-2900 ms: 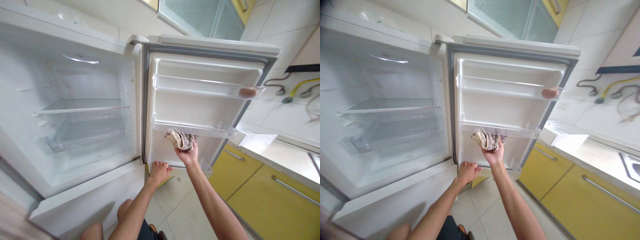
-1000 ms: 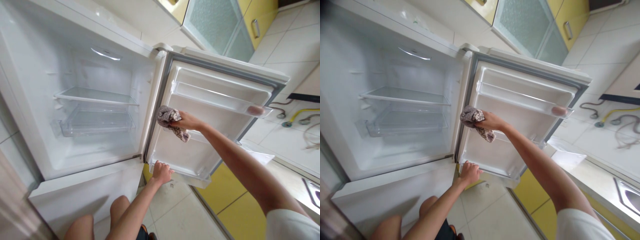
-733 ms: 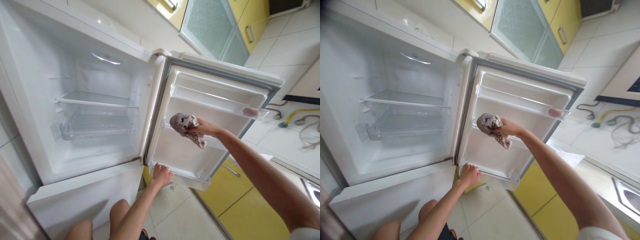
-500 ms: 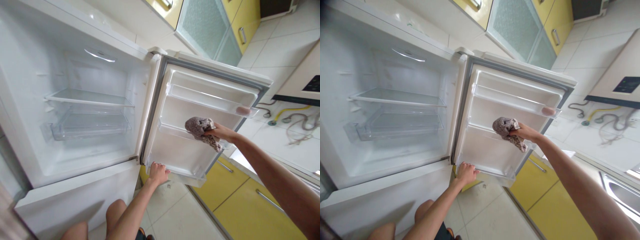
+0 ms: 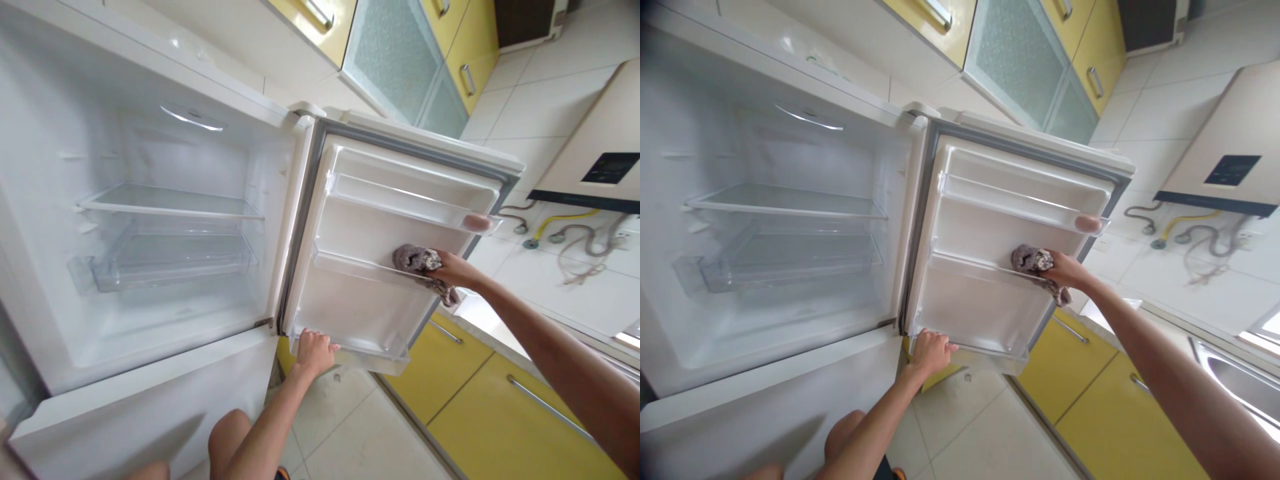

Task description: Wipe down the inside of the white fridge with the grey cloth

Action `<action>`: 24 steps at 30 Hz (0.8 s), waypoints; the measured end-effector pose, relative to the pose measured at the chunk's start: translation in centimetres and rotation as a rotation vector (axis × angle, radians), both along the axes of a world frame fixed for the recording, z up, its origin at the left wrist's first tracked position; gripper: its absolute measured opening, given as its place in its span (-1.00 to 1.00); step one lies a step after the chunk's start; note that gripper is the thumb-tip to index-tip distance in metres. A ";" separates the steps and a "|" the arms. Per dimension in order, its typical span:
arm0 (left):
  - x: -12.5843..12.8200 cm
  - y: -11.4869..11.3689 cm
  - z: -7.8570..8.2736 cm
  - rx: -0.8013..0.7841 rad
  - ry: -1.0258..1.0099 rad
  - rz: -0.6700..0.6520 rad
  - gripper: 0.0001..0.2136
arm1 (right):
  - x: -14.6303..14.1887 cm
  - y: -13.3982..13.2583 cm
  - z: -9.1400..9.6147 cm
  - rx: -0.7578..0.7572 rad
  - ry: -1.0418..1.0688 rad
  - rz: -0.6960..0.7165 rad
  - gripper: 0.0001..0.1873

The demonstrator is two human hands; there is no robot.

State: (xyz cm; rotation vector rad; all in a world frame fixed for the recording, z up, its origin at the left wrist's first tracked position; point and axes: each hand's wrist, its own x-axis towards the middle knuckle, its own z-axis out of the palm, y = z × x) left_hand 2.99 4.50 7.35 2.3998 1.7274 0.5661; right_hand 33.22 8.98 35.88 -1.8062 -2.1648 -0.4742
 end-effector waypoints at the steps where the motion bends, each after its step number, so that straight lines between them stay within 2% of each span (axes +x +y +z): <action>1: 0.0 0.0 0.0 -0.001 -0.004 -0.004 -0.57 | -0.4 0.3 -0.1 -0.012 -0.041 -0.015 -0.48; 3: 0.1 0.0 0.0 -0.001 -0.013 -0.008 -0.58 | -1.3 0.7 -0.1 -0.063 -0.088 -0.044 -0.47; 8: 0.3 0.0 -0.1 -0.007 -0.032 0.005 -0.60 | -4.4 0.8 -0.1 -0.080 -0.212 -0.074 -0.53; 14: 0.5 0.0 0.1 -0.032 -0.037 0.018 -0.60 | -11.1 0.8 -0.4 -0.024 -0.239 0.039 -0.63; 19: 0.5 -0.2 0.5 -0.071 -0.038 0.028 -0.60 | -17.3 1.3 -0.7 0.092 -0.123 0.165 -0.73; 24: 0.6 0.0 0.2 -0.100 -0.042 0.056 -0.60 | -21.2 1.8 -0.6 0.260 -0.062 0.247 -0.64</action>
